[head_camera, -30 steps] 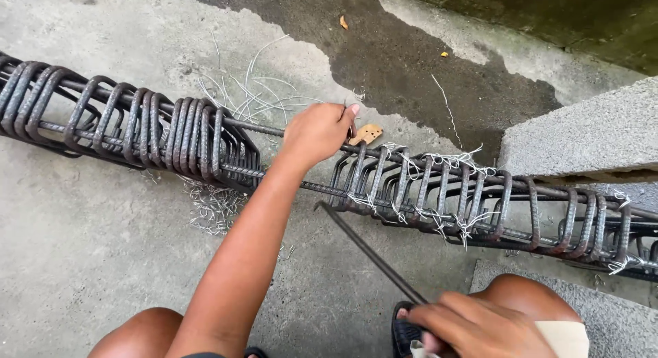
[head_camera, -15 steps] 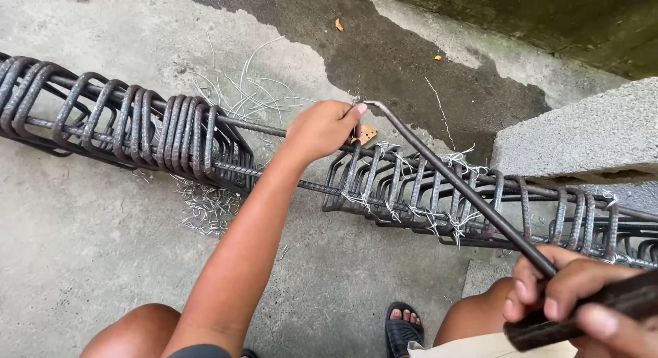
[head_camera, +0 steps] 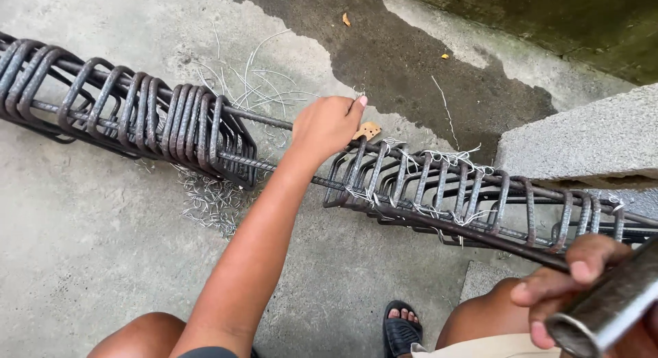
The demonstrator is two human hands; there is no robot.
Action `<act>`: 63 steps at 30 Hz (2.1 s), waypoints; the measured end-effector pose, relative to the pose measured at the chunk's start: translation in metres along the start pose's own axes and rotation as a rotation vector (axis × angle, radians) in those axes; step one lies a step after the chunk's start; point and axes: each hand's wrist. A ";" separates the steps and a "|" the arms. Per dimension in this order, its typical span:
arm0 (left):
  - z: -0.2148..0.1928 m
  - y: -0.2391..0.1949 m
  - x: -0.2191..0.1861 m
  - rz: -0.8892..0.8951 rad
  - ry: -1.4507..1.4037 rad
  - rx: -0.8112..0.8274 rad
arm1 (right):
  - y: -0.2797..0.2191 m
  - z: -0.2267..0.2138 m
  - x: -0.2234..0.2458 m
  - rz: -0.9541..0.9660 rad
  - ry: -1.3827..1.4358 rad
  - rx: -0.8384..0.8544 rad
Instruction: Tying rebar stirrups to longitudinal bars using wire and a manual twisting tool
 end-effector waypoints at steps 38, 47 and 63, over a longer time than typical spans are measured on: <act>0.026 -0.001 -0.009 -0.101 -0.030 -0.113 | 0.172 0.016 -0.006 -0.775 -0.722 -0.663; 0.027 0.006 -0.008 -0.067 -0.028 -0.145 | 0.184 0.009 -0.013 -0.839 -0.780 -0.593; 0.008 -0.009 0.007 0.088 -0.273 -0.104 | 0.188 0.023 -0.026 -0.873 -0.909 -0.574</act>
Point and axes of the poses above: each hand's wrist, its own y-axis towards the middle knuckle, its own z-axis out of the palm, x = y × z, and after that the axes turned 2 degrees about x, right-handed
